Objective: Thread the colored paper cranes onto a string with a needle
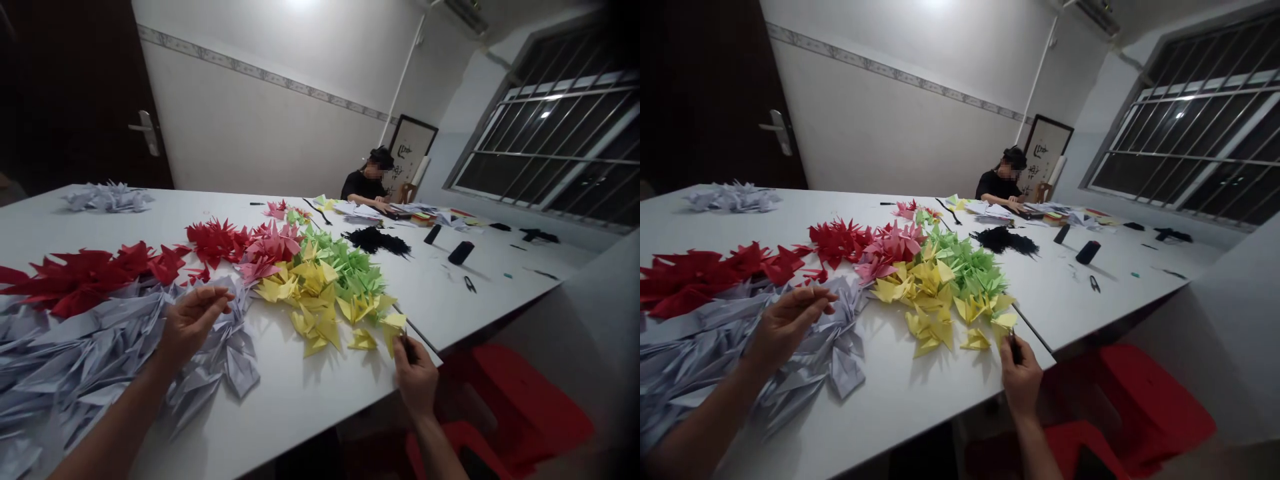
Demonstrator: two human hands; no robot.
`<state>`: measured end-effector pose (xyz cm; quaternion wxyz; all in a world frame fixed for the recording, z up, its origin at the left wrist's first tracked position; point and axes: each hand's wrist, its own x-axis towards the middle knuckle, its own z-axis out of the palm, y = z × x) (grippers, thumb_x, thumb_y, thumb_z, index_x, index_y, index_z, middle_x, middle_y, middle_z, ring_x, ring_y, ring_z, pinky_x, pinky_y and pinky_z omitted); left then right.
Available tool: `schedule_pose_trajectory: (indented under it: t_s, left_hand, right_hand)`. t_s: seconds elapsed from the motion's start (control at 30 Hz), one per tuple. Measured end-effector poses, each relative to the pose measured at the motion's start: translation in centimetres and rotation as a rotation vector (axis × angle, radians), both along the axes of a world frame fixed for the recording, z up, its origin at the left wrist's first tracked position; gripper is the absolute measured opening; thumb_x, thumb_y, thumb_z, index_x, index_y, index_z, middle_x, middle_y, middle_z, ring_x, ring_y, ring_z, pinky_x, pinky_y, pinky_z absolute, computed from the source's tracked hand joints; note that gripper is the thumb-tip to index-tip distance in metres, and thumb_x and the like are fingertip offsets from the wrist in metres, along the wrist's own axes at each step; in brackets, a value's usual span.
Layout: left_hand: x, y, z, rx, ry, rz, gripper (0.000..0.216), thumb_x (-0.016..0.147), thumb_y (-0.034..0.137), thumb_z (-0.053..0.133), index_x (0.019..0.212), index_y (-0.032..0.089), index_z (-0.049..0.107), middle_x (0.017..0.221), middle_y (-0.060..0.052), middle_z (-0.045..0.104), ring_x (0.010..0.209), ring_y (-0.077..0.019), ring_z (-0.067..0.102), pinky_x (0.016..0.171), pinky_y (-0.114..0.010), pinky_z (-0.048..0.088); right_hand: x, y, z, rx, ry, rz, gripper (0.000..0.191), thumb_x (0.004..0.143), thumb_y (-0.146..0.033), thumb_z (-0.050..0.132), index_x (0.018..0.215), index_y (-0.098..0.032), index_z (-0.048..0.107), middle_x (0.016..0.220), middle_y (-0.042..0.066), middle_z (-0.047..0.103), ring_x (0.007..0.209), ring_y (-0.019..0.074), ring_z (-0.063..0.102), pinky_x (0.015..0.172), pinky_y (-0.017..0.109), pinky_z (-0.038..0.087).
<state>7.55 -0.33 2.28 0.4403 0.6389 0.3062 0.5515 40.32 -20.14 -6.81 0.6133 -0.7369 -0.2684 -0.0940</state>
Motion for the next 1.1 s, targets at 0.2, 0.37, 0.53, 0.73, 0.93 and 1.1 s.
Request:
schedule_pose_trajectory:
  t_s: [0.2,0.37,0.53,0.73,0.93,1.1]
  left_hand:
    - [-0.9,-4.6,-0.2,0.518,0.374,0.021,0.011,0.081,0.021,0.057,0.090,0.018,0.064,0.087,-0.005,0.068,0.081,-0.0171,0.065,0.073,-0.026,0.052]
    - [-2.3,-10.0,-2.0,0.907,0.618,-0.086,0.024,0.081,0.007,0.049,0.097,0.021,0.061,0.107,-0.007,0.065,0.109,-0.0196,0.056,0.094,-0.033,0.045]
    - [-4.8,-12.7,-4.3,1.110,0.820,0.060,0.034,0.076,0.007,0.052,0.103,0.024,0.062,0.121,-0.004,0.060,0.131,-0.0234,0.033,0.113,-0.042,0.015]
    - [-5.3,-11.2,-7.0,0.898,0.950,0.293,0.034,0.079,0.031,0.061,0.113,0.031,0.059,0.144,-0.005,0.035,0.136,-0.0292,0.021,0.111,-0.045,0.007]
    - [-5.0,-8.2,-7.2,0.765,0.959,0.372,0.023,0.077,0.029,0.062,0.100,0.027,0.064,0.143,-0.007,0.037,0.136,-0.0314,0.021,0.108,-0.051,0.004]
    - [-5.0,-9.2,-6.7,0.859,0.863,0.378,0.018,0.081,0.019,0.056,0.094,0.026,0.065,0.136,-0.006,0.046,0.136,-0.0297,0.021,0.108,-0.051,0.010]
  right_hand:
    - [-0.3,0.7,-1.1,-0.146,-0.028,0.018,0.054,0.070,-0.061,0.055,0.089,-0.012,0.068,0.086,0.012,0.071,0.076,0.0242,0.063,0.068,0.029,0.047]
    - [-0.3,0.6,-0.9,-0.209,-0.066,0.047,0.063,0.070,-0.068,0.050,0.093,-0.011,0.068,0.090,0.014,0.071,0.080,0.0269,0.065,0.069,0.031,0.048]
    - [-0.5,-0.3,-1.2,-0.203,-0.037,-0.035,0.070,0.067,-0.071,0.049,0.097,-0.011,0.067,0.095,0.018,0.070,0.087,0.0323,0.065,0.075,0.037,0.049]
    - [-4.6,0.1,-3.0,-0.199,-0.156,0.047,0.056,0.070,-0.065,0.051,0.089,-0.015,0.068,0.084,0.015,0.072,0.075,0.0296,0.068,0.062,0.034,0.054]
    - [-11.8,3.4,-1.3,-0.222,-0.428,0.701,0.027,0.081,-0.042,0.054,0.087,-0.020,0.068,0.082,0.006,0.073,0.069,0.0202,0.069,0.062,0.026,0.056]
    - [-14.1,4.4,-0.3,-0.207,-0.527,0.707,0.028,0.085,-0.037,0.049,0.094,-0.017,0.066,0.087,0.008,0.072,0.077,0.0206,0.070,0.067,0.027,0.056]
